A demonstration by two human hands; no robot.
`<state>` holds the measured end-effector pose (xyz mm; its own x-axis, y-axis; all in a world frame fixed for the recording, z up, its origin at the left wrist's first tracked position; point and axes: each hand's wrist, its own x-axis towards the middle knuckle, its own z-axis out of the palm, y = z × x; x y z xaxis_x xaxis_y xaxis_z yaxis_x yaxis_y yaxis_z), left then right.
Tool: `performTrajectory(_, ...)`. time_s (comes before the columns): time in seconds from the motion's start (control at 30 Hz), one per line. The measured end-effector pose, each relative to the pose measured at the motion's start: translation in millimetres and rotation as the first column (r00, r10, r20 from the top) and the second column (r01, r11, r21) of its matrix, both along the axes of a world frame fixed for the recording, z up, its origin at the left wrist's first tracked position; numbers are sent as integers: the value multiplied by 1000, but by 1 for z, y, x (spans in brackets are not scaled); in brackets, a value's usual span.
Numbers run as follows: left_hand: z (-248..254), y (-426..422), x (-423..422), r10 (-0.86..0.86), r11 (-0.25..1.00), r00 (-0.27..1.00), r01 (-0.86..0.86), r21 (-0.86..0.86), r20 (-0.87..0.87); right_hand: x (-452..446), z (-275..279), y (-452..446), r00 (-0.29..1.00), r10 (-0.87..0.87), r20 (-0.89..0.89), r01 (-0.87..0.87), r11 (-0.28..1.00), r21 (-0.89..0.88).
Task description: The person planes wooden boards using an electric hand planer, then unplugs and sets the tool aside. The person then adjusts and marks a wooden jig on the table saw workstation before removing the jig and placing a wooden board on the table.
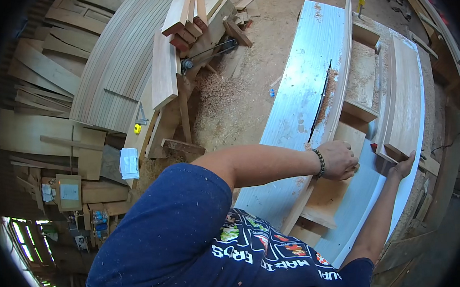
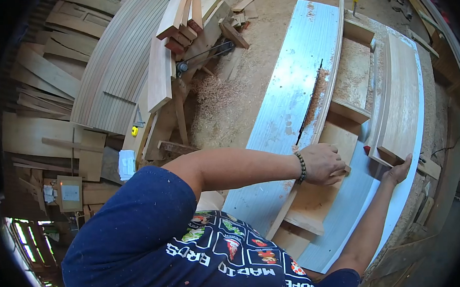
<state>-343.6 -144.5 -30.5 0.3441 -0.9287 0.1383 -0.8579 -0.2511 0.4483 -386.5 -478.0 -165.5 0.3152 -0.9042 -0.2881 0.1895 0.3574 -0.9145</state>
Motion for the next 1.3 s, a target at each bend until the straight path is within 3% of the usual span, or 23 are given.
performTrajectory(0.03,1,0,1,-4,1000,1000,4,3,5,8,3,4,993,-119,-1,119,992,-48)
performTrajectory(0.2,5,-1,1,-19,987,1000,18,160,1,25,30,3,988,-143,-49,144,989,15)
performTrajectory(0.3,2,-2,3,-86,986,996,81,148,31,31,2,-25,969,127,210,-172,962,212)
performTrajectory(0.33,7,-5,3,-102,966,994,92,243,28,30,-5,-24,970,150,193,-170,981,93)
performTrajectory(0.37,11,-9,4,-123,937,992,106,333,31,26,-14,-32,951,229,210,-264,952,157)
performTrajectory(0.4,16,-15,3,-133,915,991,117,387,15,24,-9,-27,962,210,175,-225,972,67)
performTrajectory(0.43,20,-23,2,-131,888,991,116,445,2,17,-4,-26,941,284,186,-301,951,74)
performTrajectory(0.47,21,-33,0,-72,915,984,131,382,-163,13,-1,-30,937,328,119,-335,941,51)
performTrajectory(0.53,19,-64,5,118,928,947,2,372,-299,12,3,-33,949,316,-13,-317,948,-23)
performTrajectory(0.6,15,-97,25,216,933,931,-108,343,-295,16,-3,-37,946,322,-23,-323,942,-94)
performTrajectory(0.67,2,-126,50,321,927,868,-206,313,-379,17,-2,-35,947,322,-1,-321,944,-76)
performTrajectory(0.73,25,-144,60,475,852,664,-180,492,-578,17,-3,-35,946,323,24,-321,945,-64)
performTrajectory(0.77,-21,-156,74,516,825,645,-198,529,-564,17,-6,-36,950,311,28,-309,949,-67)
performTrajectory(0.8,-42,-160,78,507,829,654,-192,525,-562,17,-9,-37,940,337,54,-335,941,-42)
performTrajectory(0.83,-55,-165,81,537,834,540,-223,505,-648,17,-9,-38,929,361,82,-360,933,-18)
performTrajectory(0.87,-60,-170,81,550,835,416,-253,488,-724,15,-7,-36,949,311,-44,-314,943,-107)
performTrajectory(0.9,-66,-170,78,492,869,323,-243,432,-808,12,-4,-36,953,299,-41,-302,947,-113)
performTrajectory(0.93,-71,-170,78,487,872,329,-237,429,-809,9,-1,-34,945,317,-78,-325,937,-130)
performTrajectory(1.0,-65,-167,78,499,864,186,-176,471,-846,1,1,-27,943,317,-99,-329,932,-154)
performTrajectory(1.13,-72,-168,49,472,878,258,-52,476,-843,-38,8,-11,961,265,-76,-271,958,-93)
performTrajectory(1.3,-56,-160,-15,509,820,249,152,552,-824,-128,12,15,961,266,-72,-269,962,-38)
